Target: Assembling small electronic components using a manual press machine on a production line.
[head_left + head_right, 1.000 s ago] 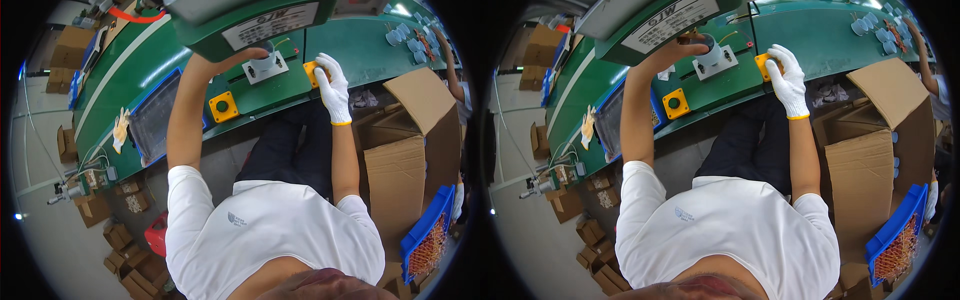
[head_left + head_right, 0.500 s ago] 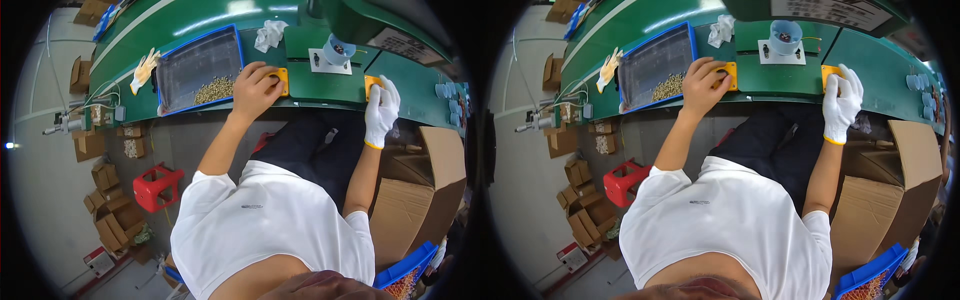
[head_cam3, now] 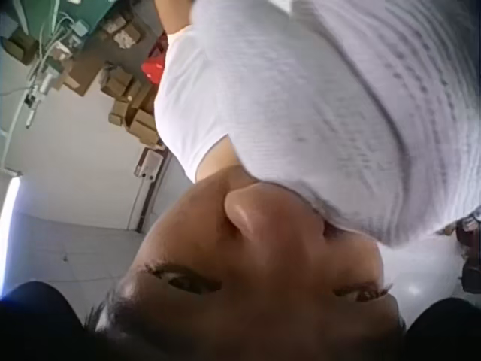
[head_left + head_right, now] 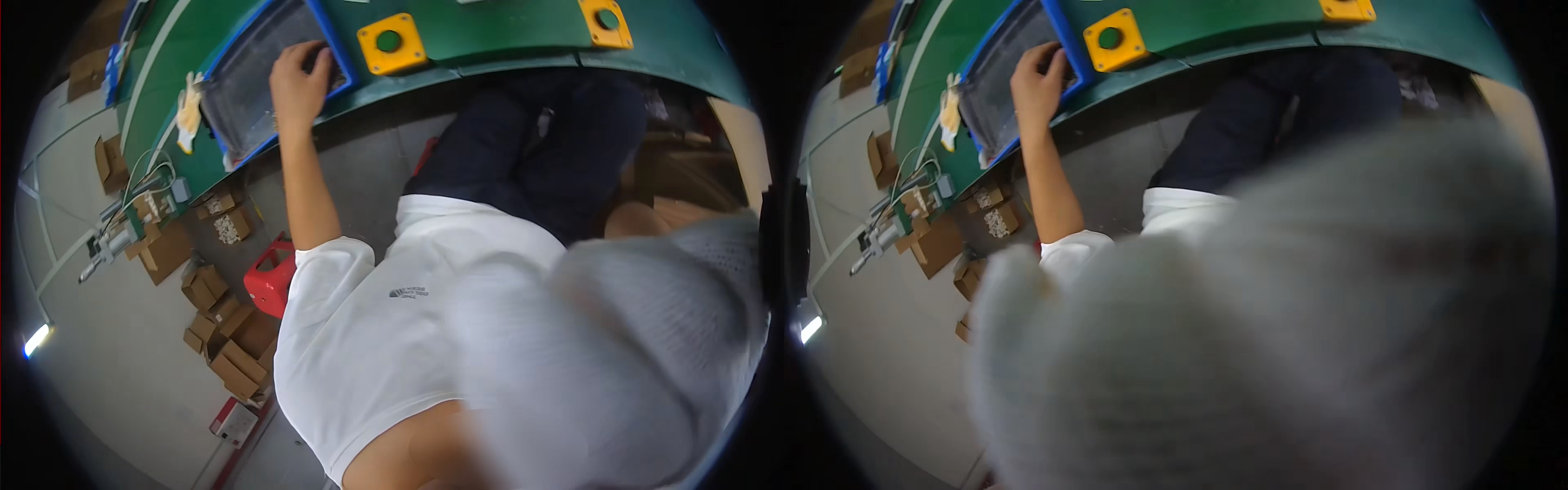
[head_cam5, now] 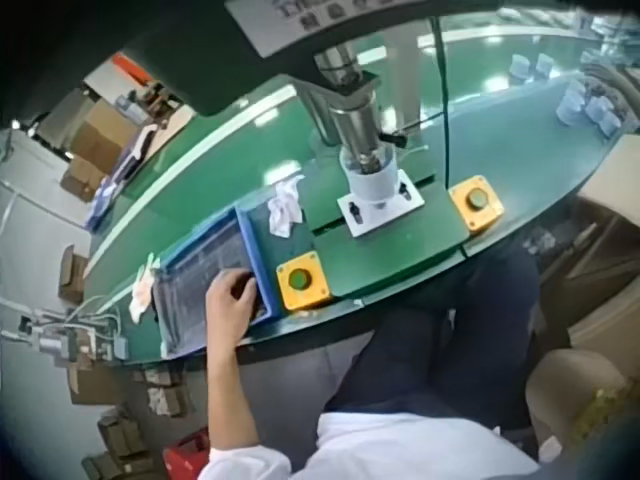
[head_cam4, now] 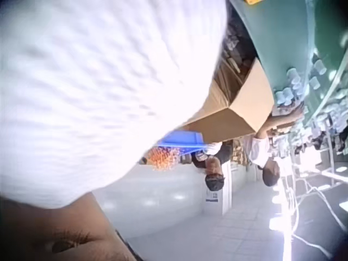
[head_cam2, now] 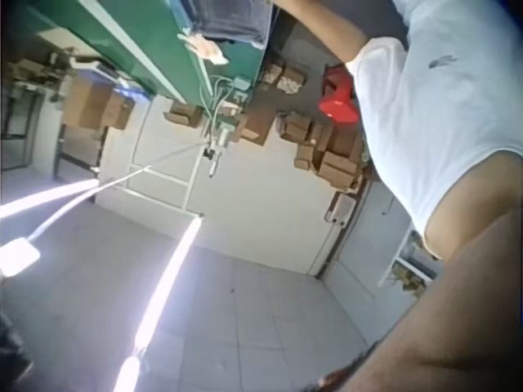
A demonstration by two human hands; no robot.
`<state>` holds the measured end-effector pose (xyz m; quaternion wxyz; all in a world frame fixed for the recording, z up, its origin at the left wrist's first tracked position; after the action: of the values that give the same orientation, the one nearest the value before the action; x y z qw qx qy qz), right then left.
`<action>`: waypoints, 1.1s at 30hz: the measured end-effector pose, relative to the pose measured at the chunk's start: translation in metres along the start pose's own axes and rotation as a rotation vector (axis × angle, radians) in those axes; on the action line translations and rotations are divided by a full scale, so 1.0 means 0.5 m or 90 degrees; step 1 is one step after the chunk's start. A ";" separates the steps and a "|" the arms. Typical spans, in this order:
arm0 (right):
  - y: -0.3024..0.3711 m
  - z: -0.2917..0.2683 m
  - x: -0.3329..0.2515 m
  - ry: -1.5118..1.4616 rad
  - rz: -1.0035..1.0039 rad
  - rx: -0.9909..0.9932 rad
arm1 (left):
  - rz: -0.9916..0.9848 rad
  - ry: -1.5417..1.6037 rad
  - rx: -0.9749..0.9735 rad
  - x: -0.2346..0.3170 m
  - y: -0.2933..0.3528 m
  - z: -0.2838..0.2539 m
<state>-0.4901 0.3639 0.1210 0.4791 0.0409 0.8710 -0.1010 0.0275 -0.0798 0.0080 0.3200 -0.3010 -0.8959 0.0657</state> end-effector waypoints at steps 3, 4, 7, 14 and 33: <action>0.154 -0.222 0.190 -0.001 -0.009 -0.056 | 0.042 -0.062 0.018 0.005 -0.029 0.011; 0.187 -0.270 0.236 -0.004 -0.015 -0.077 | 0.065 -0.079 0.020 0.015 -0.037 0.012; 0.303 -0.405 0.258 0.020 0.003 -0.135 | 0.114 -0.064 0.013 0.052 -0.046 0.065; -0.421 0.426 -0.331 0.131 -0.005 -0.178 | 0.097 -0.068 0.002 0.056 -0.059 0.067; -0.557 0.396 -0.147 0.022 0.056 0.411 | 0.063 -0.024 0.024 0.035 -0.018 0.022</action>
<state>-0.3338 0.0514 0.1181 0.4307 0.2299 0.7993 -0.3503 0.0056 -0.0760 0.0115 0.3051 -0.3374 -0.8845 0.1038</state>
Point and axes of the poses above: each hand's wrist, its own y-axis away from the middle knuckle, its own z-axis out of the palm, x = y × z, the point moved 9 cm from there along -y, towards the middle knuckle, and after that the axes turned 13 degrees about z, right-handed, at the moved point
